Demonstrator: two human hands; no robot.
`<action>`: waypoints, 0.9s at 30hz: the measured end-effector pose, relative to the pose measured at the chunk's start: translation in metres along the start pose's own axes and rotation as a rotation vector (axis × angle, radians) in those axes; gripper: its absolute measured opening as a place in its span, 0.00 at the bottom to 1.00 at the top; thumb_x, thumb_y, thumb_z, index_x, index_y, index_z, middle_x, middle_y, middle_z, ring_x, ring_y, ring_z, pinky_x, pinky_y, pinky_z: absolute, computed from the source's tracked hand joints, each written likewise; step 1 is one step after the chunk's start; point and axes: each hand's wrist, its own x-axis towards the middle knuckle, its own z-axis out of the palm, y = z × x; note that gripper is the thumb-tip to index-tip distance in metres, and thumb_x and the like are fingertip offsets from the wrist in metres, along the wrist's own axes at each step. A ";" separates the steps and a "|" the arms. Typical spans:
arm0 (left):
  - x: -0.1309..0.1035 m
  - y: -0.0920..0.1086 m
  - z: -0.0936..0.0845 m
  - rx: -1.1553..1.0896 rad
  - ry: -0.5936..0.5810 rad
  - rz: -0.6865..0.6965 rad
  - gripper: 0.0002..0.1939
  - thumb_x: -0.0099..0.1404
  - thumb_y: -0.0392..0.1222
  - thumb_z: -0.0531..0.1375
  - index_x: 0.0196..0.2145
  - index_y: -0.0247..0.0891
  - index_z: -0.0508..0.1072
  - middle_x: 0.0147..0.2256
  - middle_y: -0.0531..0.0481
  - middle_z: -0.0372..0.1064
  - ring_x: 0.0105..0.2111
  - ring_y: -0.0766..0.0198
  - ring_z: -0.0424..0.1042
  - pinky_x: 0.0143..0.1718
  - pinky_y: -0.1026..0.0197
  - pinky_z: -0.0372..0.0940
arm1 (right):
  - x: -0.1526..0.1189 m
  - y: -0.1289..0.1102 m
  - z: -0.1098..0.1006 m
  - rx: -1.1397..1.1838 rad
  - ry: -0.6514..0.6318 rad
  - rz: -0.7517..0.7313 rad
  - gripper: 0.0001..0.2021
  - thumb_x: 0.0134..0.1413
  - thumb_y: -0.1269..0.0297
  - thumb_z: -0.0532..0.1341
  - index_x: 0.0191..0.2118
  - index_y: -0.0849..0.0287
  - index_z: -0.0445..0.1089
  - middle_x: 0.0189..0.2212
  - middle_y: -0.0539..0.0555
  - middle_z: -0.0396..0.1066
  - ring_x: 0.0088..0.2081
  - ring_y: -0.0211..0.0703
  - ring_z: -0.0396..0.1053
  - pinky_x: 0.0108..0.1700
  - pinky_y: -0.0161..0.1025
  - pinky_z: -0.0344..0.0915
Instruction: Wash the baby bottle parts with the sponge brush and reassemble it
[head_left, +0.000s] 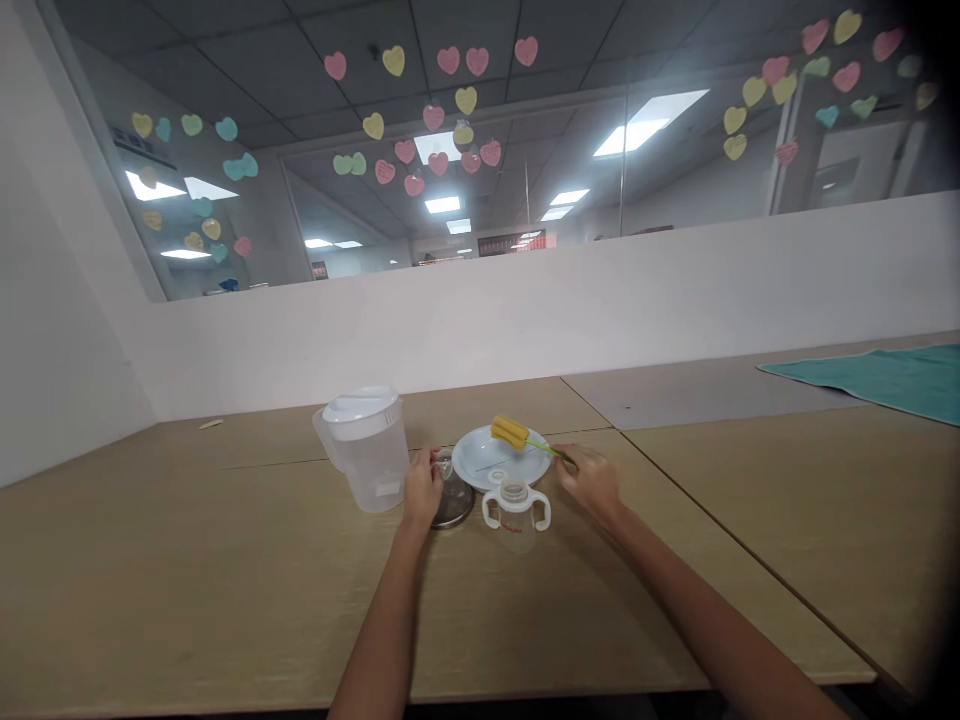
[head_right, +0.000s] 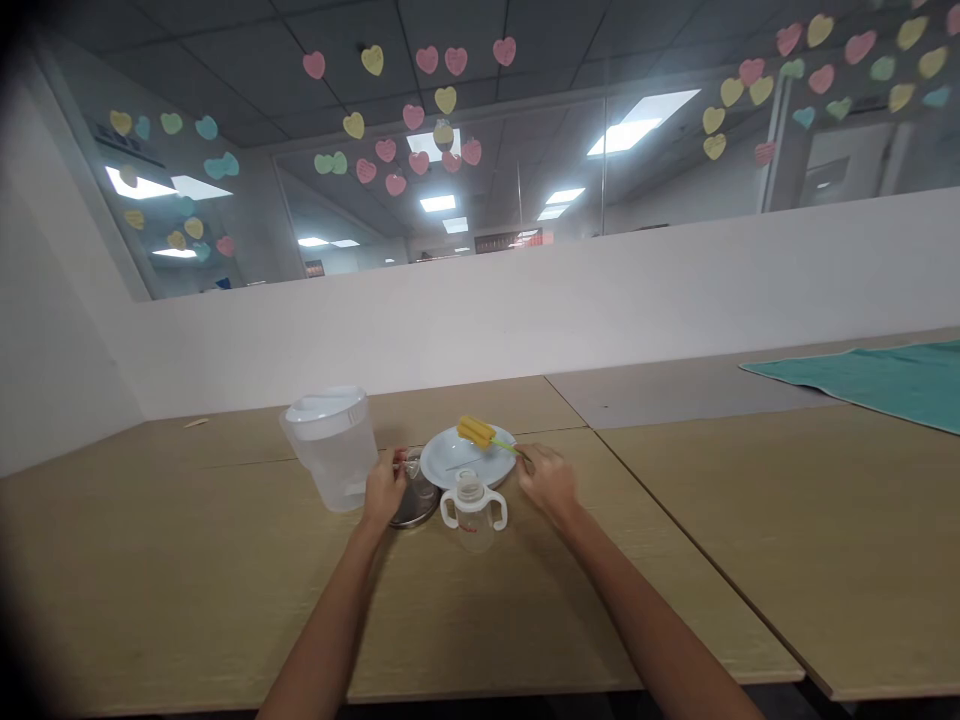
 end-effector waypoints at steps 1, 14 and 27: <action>0.000 0.000 -0.001 0.045 -0.010 -0.015 0.15 0.57 0.29 0.51 0.41 0.38 0.67 0.36 0.45 0.69 0.37 0.58 0.69 0.39 0.57 0.64 | 0.000 0.000 0.001 -0.007 0.000 0.003 0.10 0.51 0.68 0.55 0.35 0.57 0.74 0.33 0.51 0.77 0.32 0.41 0.73 0.33 0.34 0.65; 0.001 0.082 -0.040 0.118 -0.057 0.164 0.20 0.58 0.35 0.56 0.50 0.39 0.66 0.50 0.42 0.63 0.53 0.54 0.61 0.55 0.50 0.55 | 0.000 0.000 0.000 -0.029 -0.025 0.038 0.12 0.52 0.67 0.54 0.36 0.57 0.75 0.33 0.53 0.76 0.32 0.41 0.73 0.34 0.33 0.64; -0.017 0.185 -0.116 -0.622 0.074 0.389 0.32 0.55 0.51 0.62 0.56 0.44 0.59 0.52 0.44 0.63 0.54 0.55 0.61 0.51 0.51 0.61 | 0.002 -0.002 -0.013 -0.010 -0.080 0.092 0.12 0.52 0.66 0.55 0.39 0.59 0.74 0.36 0.54 0.76 0.35 0.42 0.72 0.37 0.33 0.64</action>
